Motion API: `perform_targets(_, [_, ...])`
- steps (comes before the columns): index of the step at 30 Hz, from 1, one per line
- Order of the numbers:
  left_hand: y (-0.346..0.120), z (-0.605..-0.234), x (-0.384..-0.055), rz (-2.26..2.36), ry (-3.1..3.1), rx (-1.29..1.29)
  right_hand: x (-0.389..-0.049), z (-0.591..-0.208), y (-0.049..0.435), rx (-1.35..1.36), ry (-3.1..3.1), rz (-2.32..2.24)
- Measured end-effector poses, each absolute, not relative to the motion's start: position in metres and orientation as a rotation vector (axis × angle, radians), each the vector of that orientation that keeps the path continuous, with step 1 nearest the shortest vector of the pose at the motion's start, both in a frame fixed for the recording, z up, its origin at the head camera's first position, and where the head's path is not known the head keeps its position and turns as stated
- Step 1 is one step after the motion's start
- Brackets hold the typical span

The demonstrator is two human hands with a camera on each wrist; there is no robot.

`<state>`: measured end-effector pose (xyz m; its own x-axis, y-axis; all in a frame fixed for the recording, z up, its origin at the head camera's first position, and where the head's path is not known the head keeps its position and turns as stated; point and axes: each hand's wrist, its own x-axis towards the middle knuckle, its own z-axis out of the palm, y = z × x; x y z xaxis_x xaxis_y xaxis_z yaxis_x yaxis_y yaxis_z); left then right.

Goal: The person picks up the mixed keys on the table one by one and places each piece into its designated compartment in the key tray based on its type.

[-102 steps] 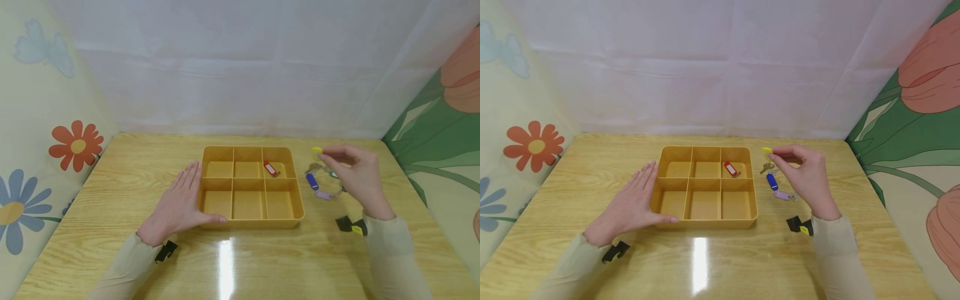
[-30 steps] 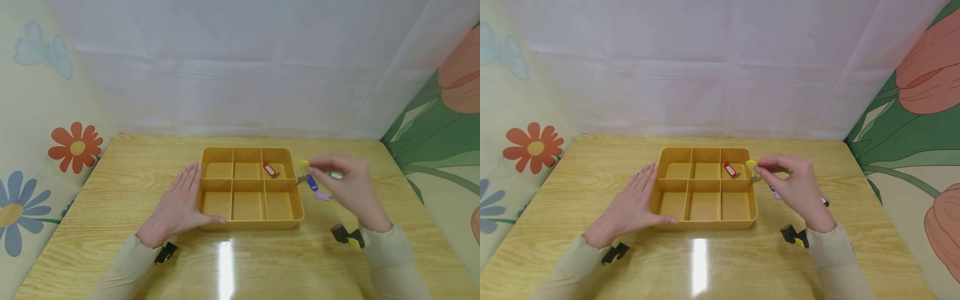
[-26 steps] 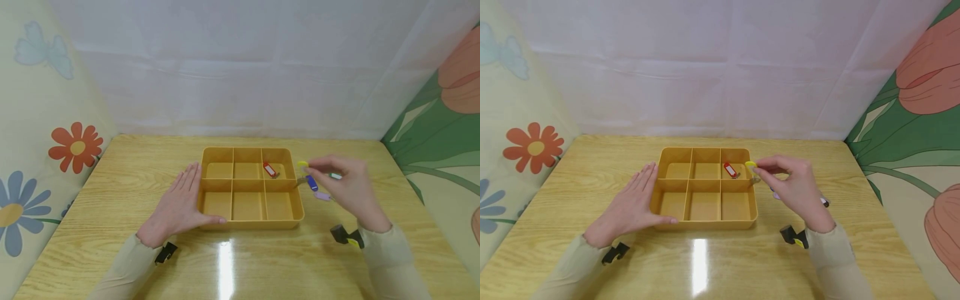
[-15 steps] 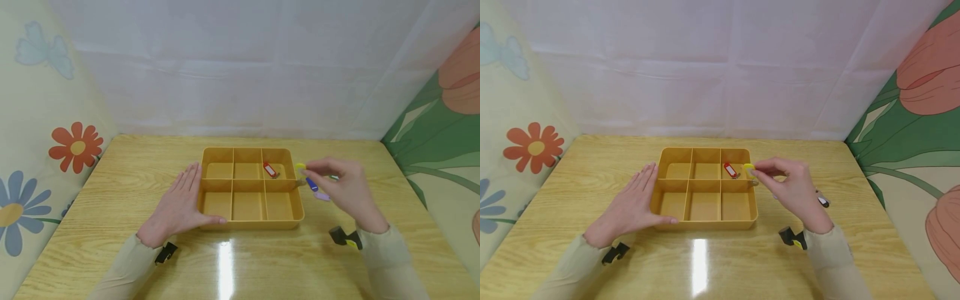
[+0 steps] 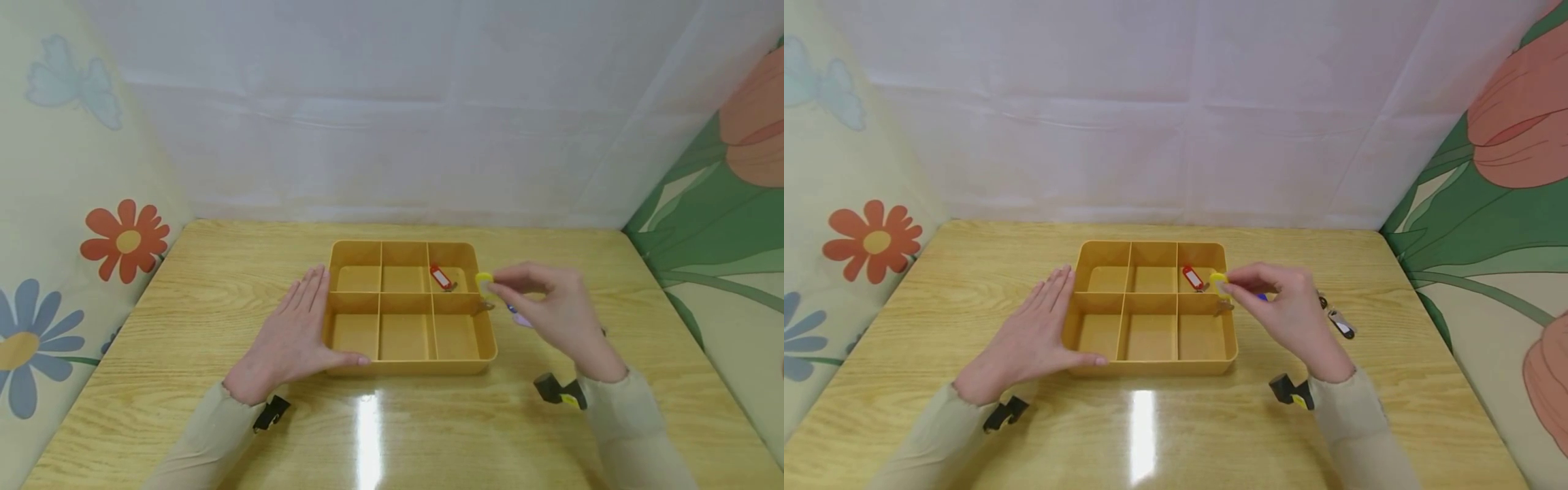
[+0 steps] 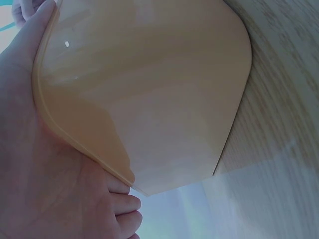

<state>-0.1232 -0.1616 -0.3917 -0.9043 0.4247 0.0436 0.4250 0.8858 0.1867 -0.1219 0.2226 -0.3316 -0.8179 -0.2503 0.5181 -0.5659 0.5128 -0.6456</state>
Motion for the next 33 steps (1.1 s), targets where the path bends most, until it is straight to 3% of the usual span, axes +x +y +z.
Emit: perform_targets(33, [-0.162, -0.391, -0.123, -0.312, -3.039, -0.685, -0.126, -0.355, 0.213, 0.641, -2.622, 1.185])
